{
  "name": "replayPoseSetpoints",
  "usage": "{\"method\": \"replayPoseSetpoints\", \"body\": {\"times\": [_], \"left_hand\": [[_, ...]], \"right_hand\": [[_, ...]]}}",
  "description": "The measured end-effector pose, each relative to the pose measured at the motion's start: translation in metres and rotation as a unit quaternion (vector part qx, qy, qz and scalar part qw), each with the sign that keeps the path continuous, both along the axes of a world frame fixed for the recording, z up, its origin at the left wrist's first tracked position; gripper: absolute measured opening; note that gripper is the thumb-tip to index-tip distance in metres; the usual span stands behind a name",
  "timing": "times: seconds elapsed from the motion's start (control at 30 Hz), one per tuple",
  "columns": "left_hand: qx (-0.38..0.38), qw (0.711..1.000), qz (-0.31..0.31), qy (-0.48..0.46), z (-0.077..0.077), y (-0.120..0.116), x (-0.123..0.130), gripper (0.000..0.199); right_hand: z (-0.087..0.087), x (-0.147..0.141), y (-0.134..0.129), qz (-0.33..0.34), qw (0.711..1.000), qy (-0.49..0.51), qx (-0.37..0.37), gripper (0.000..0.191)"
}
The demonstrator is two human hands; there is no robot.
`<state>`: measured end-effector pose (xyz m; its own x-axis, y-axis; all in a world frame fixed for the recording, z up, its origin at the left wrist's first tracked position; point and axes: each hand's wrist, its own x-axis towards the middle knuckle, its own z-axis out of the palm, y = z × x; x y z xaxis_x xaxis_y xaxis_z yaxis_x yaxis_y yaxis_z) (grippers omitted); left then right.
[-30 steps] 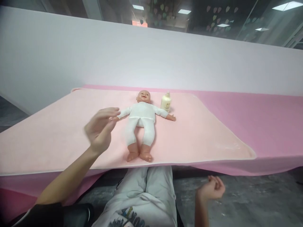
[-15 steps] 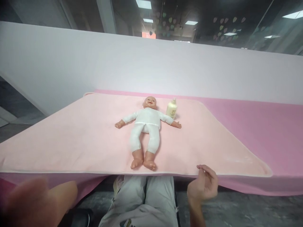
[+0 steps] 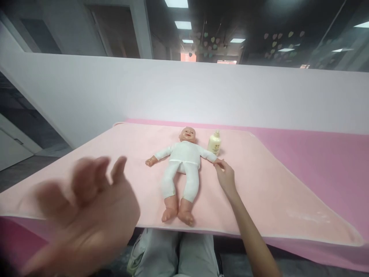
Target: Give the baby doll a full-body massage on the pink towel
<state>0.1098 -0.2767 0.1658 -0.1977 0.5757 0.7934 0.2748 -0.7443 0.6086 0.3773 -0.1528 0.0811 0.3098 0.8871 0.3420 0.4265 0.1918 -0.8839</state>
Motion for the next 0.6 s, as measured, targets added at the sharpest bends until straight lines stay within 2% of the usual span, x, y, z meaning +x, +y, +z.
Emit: {"method": "replayPoseSetpoints", "body": {"times": [0.03, 0.1, 0.2, 0.27, 0.33, 0.4, 0.5, 0.6], "left_hand": [[0.028, 0.999, 0.012, -0.029, 0.003, 0.034, 0.009, 0.057], [0.052, 0.996, 0.045, -0.064, -0.005, 0.101, 0.018, 0.054], [-0.030, 0.994, 0.102, -0.017, -0.046, 0.176, 0.011, 0.045], [-0.113, 0.982, 0.141, 0.055, -0.080, 0.206, -0.003, 0.042], [-0.176, 0.958, 0.175, 0.141, -0.109, 0.223, -0.020, 0.041], [-0.222, 0.926, 0.215, 0.218, -0.128, 0.231, -0.034, 0.041], [-0.269, 0.877, 0.265, 0.296, -0.136, 0.235, -0.047, 0.046], [-0.329, 0.845, 0.253, 0.337, -0.133, 0.236, -0.052, 0.053]], "right_hand": [[-0.002, 0.003, 0.019, -0.002, 0.999, -0.033, -0.028, 0.021], [-0.008, 0.005, 0.051, -0.045, 0.991, -0.101, -0.080, 0.026], [-0.025, -0.004, 0.081, -0.122, 0.963, -0.195, -0.138, 0.036], [-0.037, -0.015, 0.089, -0.180, 0.940, -0.236, -0.166, 0.041], [-0.050, -0.023, 0.092, -0.219, 0.920, -0.285, -0.156, 0.044], [-0.059, -0.026, 0.092, -0.227, 0.905, -0.335, -0.131, 0.045], [-0.067, -0.018, 0.092, -0.210, 0.889, -0.387, -0.126, 0.045], [-0.065, -0.002, 0.090, -0.210, 0.878, -0.405, -0.147, 0.045]]}}
